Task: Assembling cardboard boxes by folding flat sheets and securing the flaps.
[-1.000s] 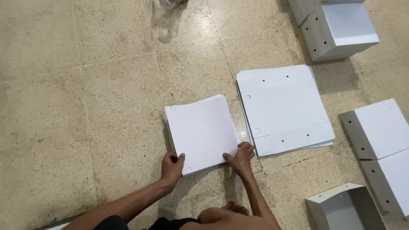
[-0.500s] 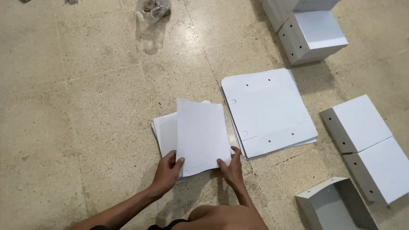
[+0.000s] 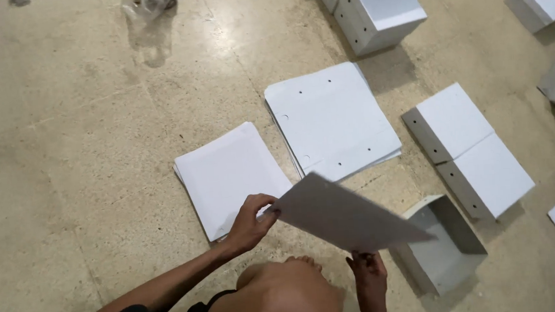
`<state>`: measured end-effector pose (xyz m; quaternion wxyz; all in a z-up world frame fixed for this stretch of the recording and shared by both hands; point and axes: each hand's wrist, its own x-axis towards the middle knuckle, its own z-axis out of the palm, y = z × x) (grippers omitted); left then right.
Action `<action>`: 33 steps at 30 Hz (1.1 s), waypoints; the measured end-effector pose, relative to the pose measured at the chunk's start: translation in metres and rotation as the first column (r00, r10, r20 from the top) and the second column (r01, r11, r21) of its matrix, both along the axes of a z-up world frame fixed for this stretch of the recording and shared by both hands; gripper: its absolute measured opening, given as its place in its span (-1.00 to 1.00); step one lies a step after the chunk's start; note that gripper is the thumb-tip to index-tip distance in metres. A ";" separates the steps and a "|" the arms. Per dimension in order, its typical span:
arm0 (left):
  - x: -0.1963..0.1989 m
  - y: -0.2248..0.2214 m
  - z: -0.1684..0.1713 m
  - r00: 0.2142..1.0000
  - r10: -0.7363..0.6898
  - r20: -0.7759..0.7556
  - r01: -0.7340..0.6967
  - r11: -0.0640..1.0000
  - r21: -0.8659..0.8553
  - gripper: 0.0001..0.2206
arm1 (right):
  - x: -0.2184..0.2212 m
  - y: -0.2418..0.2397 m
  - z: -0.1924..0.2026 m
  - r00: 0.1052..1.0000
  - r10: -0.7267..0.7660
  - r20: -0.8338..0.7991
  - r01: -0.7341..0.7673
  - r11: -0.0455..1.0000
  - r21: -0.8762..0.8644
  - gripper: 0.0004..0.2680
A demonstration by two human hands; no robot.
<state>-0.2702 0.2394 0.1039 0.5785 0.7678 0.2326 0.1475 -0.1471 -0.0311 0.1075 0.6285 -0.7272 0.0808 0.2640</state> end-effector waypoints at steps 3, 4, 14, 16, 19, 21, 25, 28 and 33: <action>0.023 -0.033 -0.029 0.998 0.057 0.008 -0.055 0.993 -0.102 -0.73 | 0.013 -0.101 -0.112 0.924 0.095 0.370 -0.134 0.987 0.083 -0.78; 0.032 -0.041 -0.027 0.999 0.031 0.009 -0.030 0.995 -0.098 -0.73 | 0.008 -0.089 -0.072 0.926 0.069 0.371 -0.109 0.990 0.087 -0.78; 0.113 -0.134 -0.063 0.868 -0.492 0.071 0.487 0.814 -0.315 -0.75 | -0.043 -0.152 -0.003 0.938 -0.320 -0.130 0.317 0.947 -0.046 -0.52; 0.131 -0.149 -0.075 0.830 -0.552 0.086 0.548 0.774 -0.318 -0.71 | -0.050 -0.171 -0.009 0.913 -0.380 -0.147 0.377 0.925 -0.052 -0.37; 0.158 -0.173 -0.078 0.853 -0.508 0.115 0.511 0.771 -0.380 -0.67 | -0.060 -0.205 -0.033 0.897 -0.424 -0.127 0.435 0.897 0.082 -0.30; 0.176 -0.190 -0.074 0.879 -0.472 -0.066 0.454 0.872 -0.185 -0.68 | -0.064 -0.220 -0.044 0.880 -0.454 -0.139 0.460 0.888 0.018 -0.35; 0.229 -0.211 -0.100 0.786 -0.579 -0.215 0.602 0.796 0.061 -0.34 | -0.061 -0.229 -0.064 0.907 -0.419 -0.037 0.421 0.906 0.039 -0.45; 0.252 -0.222 -0.072 0.666 -0.709 -0.233 0.740 0.666 0.091 -0.28 | -0.053 -0.214 -0.049 0.934 -0.355 0.037 0.357 0.932 -0.064 -0.46; 0.282 -0.235 -0.101 0.721 -0.598 -0.349 0.689 0.572 0.444 -0.84 | -0.040 -0.217 -0.086 0.926 -0.348 0.147 0.368 0.920 -0.137 -0.50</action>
